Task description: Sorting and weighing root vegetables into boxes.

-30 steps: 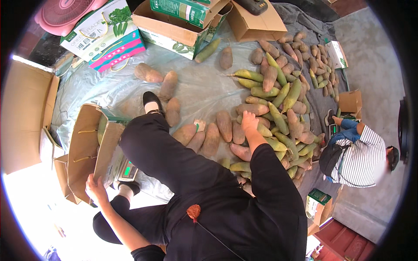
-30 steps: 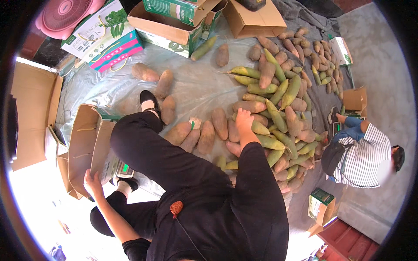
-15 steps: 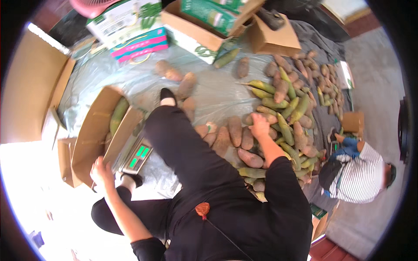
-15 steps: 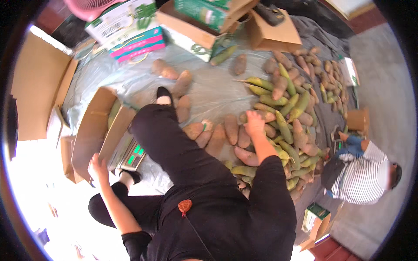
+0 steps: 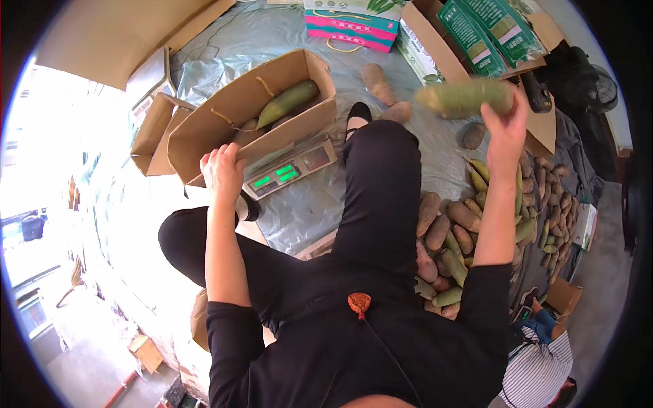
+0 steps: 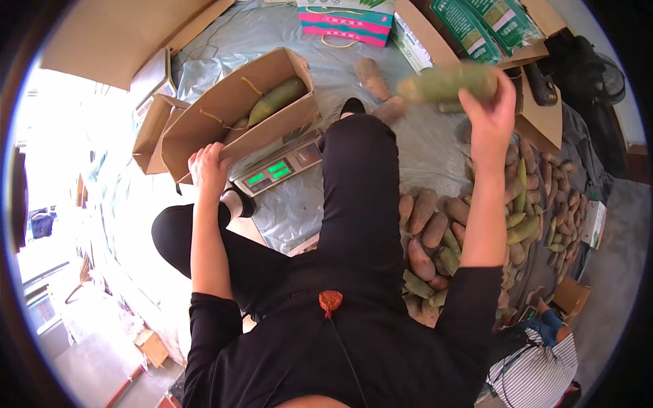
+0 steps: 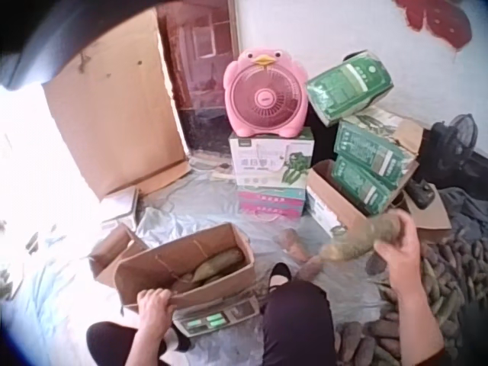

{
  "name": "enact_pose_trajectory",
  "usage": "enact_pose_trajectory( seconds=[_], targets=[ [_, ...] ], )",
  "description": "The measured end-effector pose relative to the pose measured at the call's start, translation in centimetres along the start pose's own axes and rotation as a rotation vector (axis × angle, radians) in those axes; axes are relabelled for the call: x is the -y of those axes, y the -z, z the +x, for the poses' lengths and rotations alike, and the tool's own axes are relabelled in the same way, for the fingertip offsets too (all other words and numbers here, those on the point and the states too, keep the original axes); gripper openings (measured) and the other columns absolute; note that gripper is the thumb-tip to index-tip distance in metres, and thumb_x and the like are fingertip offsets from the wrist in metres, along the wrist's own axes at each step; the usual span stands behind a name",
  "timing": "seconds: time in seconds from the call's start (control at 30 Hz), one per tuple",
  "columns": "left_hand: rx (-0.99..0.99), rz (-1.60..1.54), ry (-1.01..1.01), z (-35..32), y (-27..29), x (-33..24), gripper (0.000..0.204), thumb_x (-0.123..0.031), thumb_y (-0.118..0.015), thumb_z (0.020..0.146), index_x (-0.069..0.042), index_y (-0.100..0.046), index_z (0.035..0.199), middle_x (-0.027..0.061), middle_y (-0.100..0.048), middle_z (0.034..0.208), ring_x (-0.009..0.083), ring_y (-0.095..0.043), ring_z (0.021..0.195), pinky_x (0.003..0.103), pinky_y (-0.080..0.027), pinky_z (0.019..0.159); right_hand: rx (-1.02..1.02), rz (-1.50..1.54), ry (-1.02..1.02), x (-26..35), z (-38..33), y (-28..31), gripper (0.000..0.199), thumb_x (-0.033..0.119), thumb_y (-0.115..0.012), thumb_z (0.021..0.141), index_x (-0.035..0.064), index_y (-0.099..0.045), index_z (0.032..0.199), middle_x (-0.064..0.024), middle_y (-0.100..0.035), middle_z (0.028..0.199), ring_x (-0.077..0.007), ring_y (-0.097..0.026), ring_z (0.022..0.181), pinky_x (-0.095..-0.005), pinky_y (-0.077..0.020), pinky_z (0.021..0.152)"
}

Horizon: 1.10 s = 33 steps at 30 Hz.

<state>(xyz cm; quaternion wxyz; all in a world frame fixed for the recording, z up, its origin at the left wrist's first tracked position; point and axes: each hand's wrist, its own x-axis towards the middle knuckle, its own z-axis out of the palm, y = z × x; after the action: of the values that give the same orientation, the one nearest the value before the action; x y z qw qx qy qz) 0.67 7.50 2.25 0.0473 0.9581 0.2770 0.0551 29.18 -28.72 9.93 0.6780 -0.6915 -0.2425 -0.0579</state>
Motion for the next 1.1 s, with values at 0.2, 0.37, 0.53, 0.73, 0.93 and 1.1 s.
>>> enact_pose_trajectory(
  seconds=[0.2, 0.37, 0.53, 0.73, 0.93, 1.1],
  targets=[
    [-0.035, -0.031, -0.038, -0.2, -0.4, 0.2, 0.024, -0.012, -0.067, 0.070, -0.009, -0.060, 0.093, 0.0083, -0.062, 0.089, 0.0277, -0.057, 0.091, 0.042, -0.038, 0.088, 0.335, 0.356, 0.162, 4.4, 4.9, -12.4, 0.043, 0.004, -0.068, 0.078, 0.0039, -0.051, 0.118, -0.0082, -0.062, 0.106, -0.0192, -0.060, 0.096, -0.0313, -0.0479, 0.083],
    [-0.059, -0.019, -0.056, -0.4, -0.4, 0.4, 0.024, -0.010, -0.068, 0.070, -0.009, -0.060, 0.092, 0.0072, -0.061, 0.087, 0.0270, -0.058, 0.089, 0.042, -0.039, 0.086, 0.518, 0.046, 0.243, 5.5, 2.1, -22.6, 0.047, 0.010, -0.072, 0.073, 0.0063, -0.050, 0.115, -0.0095, -0.060, 0.102, -0.0216, -0.059, 0.092, -0.0338, -0.0487, 0.077],
    [-0.077, -0.019, -0.095, 0.1, -1.0, -0.3, 0.023, -0.010, -0.069, 0.070, -0.009, -0.060, 0.091, 0.0065, -0.060, 0.085, 0.0261, -0.058, 0.089, 0.042, -0.039, 0.085, 0.755, -0.486, 0.322, 2.1, -1.0, -29.2, 0.051, 0.032, -0.071, 0.074, 0.0163, -0.055, 0.120, -0.0118, -0.062, 0.108, -0.0313, -0.061, 0.099, -0.0425, -0.0486, 0.084],
    [-0.055, 0.065, -0.093, -0.3, -1.4, 1.3, 0.028, -0.016, -0.070, 0.070, -0.011, -0.060, 0.096, 0.0055, -0.062, 0.091, 0.0266, -0.058, 0.091, 0.042, -0.040, 0.082, 0.916, -0.414, 0.156, 2.1, 1.5, -23.7, 0.046, 0.029, -0.068, 0.078, 0.0112, -0.058, 0.119, -0.0113, -0.064, 0.105, -0.0253, -0.061, 0.096, -0.0360, -0.0488, 0.079],
    [-0.027, 0.112, -0.094, 0.4, -1.9, 1.1, 0.028, -0.018, -0.068, 0.074, -0.012, -0.060, 0.100, 0.0060, -0.063, 0.093, 0.0262, -0.058, 0.094, 0.041, -0.040, 0.083, 0.621, -0.104, -0.312, -5.0, 3.5, -6.3, 0.040, 0.009, -0.066, 0.078, 0.0003, -0.055, 0.115, -0.0112, -0.063, 0.098, -0.0181, -0.059, 0.089, -0.0290, -0.0472, 0.081],
    [-0.044, 0.091, -0.113, 0.2, -1.8, 1.3, 0.027, -0.020, -0.066, 0.077, -0.010, -0.059, 0.102, 0.0060, -0.063, 0.098, 0.0269, -0.057, 0.096, 0.041, -0.039, 0.085, 0.399, -0.659, -0.459, -15.0, -5.4, 8.5, 0.037, 0.023, -0.069, 0.077, 0.0064, -0.062, 0.110, -0.0118, -0.066, 0.098, -0.0250, -0.062, 0.091, -0.0351, -0.0489, 0.080]
  ],
)
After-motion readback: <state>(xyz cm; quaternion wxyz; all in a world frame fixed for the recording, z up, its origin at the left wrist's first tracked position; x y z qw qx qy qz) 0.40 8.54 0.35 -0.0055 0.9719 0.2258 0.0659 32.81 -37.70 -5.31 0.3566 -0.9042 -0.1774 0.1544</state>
